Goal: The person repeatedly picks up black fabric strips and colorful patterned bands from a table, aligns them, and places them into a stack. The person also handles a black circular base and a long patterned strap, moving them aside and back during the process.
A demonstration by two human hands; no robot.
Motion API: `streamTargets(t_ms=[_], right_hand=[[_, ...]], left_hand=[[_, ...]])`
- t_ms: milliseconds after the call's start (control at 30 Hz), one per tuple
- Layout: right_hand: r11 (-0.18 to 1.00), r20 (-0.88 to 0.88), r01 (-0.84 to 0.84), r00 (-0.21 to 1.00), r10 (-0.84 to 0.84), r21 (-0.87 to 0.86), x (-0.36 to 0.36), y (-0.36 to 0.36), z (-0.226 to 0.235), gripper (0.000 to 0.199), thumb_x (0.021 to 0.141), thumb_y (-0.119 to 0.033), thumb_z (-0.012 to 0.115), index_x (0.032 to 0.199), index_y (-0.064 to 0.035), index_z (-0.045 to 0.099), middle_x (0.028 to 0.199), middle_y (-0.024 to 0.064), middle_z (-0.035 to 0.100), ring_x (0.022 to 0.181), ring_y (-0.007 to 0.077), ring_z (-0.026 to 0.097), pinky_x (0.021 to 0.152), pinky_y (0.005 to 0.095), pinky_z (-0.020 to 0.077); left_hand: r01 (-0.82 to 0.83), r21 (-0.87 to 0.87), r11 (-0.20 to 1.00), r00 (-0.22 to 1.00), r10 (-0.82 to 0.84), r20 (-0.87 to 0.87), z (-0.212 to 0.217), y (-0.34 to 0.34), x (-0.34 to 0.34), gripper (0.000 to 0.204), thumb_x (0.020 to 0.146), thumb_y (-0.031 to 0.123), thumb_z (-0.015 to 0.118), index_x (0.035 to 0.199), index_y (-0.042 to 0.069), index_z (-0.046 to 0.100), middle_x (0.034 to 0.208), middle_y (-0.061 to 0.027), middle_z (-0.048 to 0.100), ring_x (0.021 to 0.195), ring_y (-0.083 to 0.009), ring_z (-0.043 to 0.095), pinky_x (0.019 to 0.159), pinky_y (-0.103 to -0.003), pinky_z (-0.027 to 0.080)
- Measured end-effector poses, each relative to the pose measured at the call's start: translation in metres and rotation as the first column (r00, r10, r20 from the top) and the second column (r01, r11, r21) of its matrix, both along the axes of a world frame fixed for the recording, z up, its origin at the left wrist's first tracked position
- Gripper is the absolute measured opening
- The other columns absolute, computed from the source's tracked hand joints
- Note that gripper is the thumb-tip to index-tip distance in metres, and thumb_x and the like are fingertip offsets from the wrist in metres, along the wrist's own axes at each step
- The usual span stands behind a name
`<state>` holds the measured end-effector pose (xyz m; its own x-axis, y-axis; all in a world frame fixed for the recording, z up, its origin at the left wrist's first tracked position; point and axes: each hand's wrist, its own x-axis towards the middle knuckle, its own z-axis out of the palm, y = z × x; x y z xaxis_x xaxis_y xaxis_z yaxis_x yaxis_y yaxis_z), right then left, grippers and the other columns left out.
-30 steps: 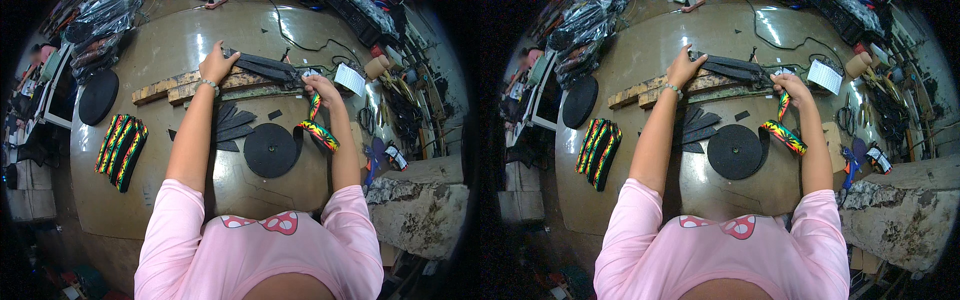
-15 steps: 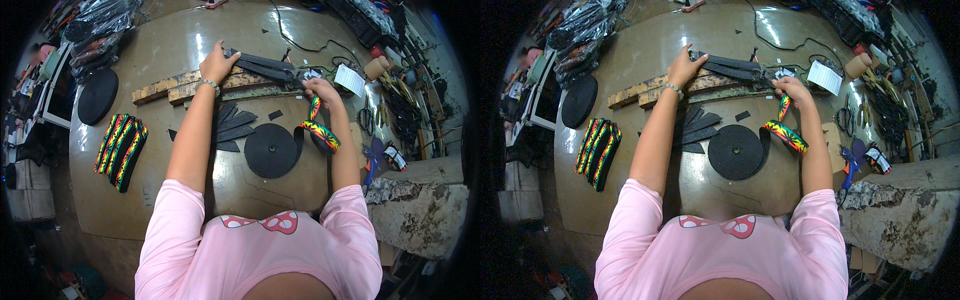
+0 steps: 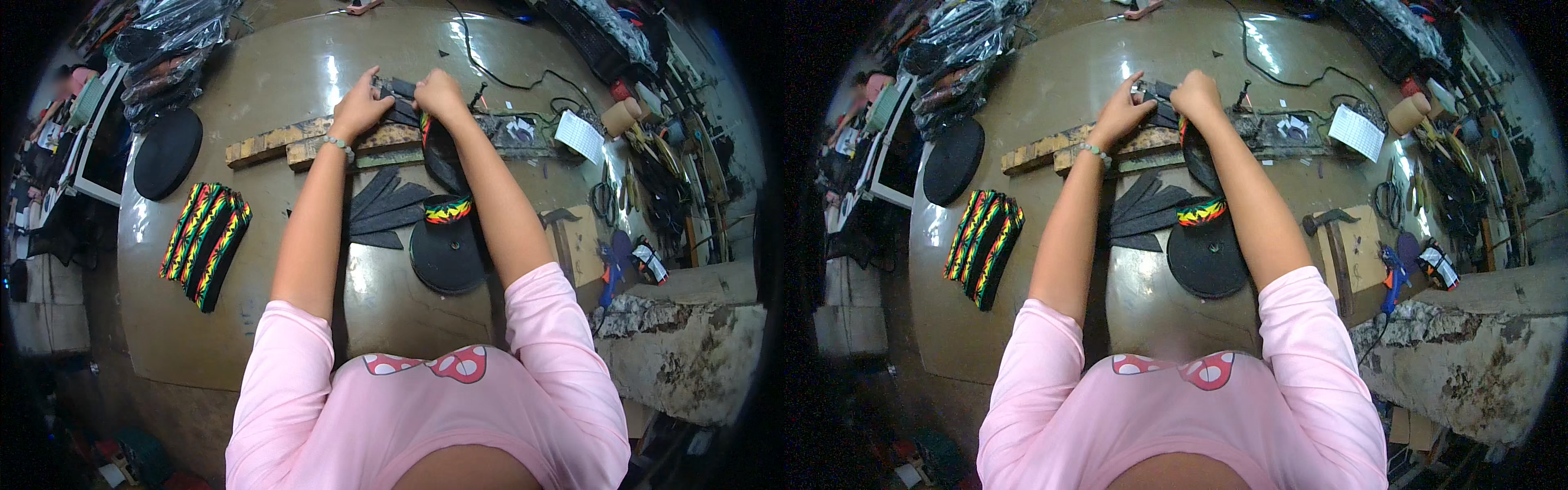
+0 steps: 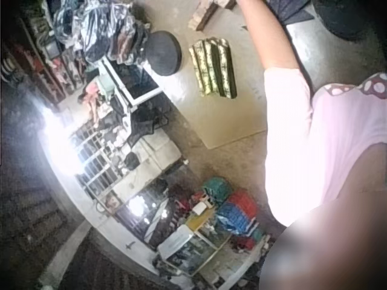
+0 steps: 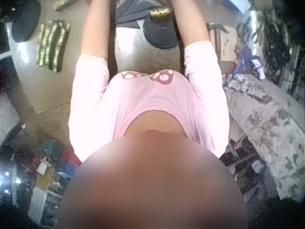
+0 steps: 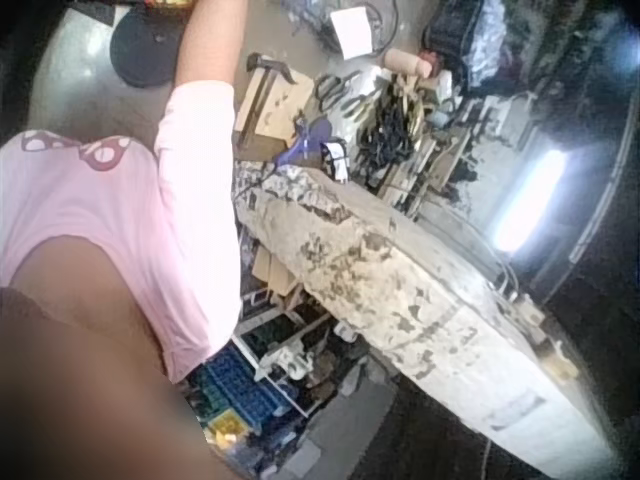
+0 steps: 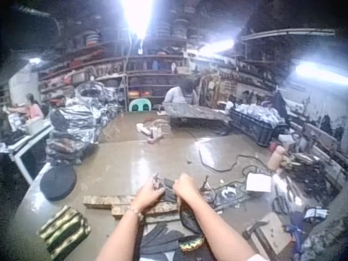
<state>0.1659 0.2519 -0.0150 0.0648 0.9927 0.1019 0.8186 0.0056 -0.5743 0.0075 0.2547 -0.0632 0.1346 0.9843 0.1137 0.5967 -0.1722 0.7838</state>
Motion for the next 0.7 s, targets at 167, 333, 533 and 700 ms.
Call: streamTargets(t_ms=[167, 333, 533, 700], right_hand=[[0.992, 0.03, -0.049, 0.998, 0.053, -0.117, 0.009, 0.01, -0.017, 0.02, 0.077, -0.017, 0.059, 0.073, 0.0015, 0.066, 0.069, 0.0141, 0.067, 0.074, 0.03, 0.066, 0.073, 0.0389, 0.0496], [0.994, 0.179, -0.112, 0.977, 0.112, -0.012, 0.022, -0.014, 0.023, 0.02, 0.078, -0.019, 0.061, 0.085, -0.0002, 0.064, 0.075, 0.0144, 0.067, 0.069, 0.0278, 0.066, 0.069, 0.0374, 0.0505], [0.954, -0.176, -0.301, 0.938, 0.298, 0.01, 0.13, -0.066, 0.069, 0.022, 0.086, -0.019, 0.06, 0.092, 0.0025, 0.061, 0.07, 0.004, 0.062, 0.063, 0.009, 0.059, 0.059, 0.024, 0.0463], [0.985, -0.509, -0.074, 0.861, -0.018, -0.159, 0.168, -0.069, 0.018, 0.021, 0.083, -0.022, 0.065, 0.079, -0.002, 0.059, 0.066, 0.001, 0.059, 0.054, 0.0098, 0.049, 0.053, 0.0247, 0.0405]], left_hand=[[-0.194, 0.005, 0.981, 0.974, 0.193, -0.116, 0.006, 0.005, 0.017, 0.087, 0.072, 0.059, 0.064, 0.136, 0.008, 0.036, 0.099, -0.0151, 0.064, 0.097, -0.0253, 0.061, 0.084, -0.035, 0.045], [-0.234, -0.014, 0.972, 0.957, 0.227, -0.182, 0.014, -0.004, 0.021, 0.085, 0.071, 0.059, 0.066, 0.134, 0.008, 0.039, 0.113, -0.0203, 0.06, 0.106, -0.0319, 0.057, 0.09, -0.04, 0.042], [-0.231, -0.009, 0.973, 0.96, 0.226, -0.166, 0.018, -0.007, 0.022, 0.084, 0.07, 0.058, 0.067, 0.133, 0.01, 0.041, 0.119, -0.0204, 0.057, 0.111, -0.0329, 0.055, 0.091, -0.042, 0.042], [-0.243, 0.021, 0.97, 0.956, 0.243, -0.162, 0.014, -0.006, 0.022, 0.084, 0.069, 0.058, 0.067, 0.132, 0.009, 0.042, 0.117, -0.0205, 0.058, 0.11, -0.0327, 0.056, 0.09, -0.042, 0.042]])
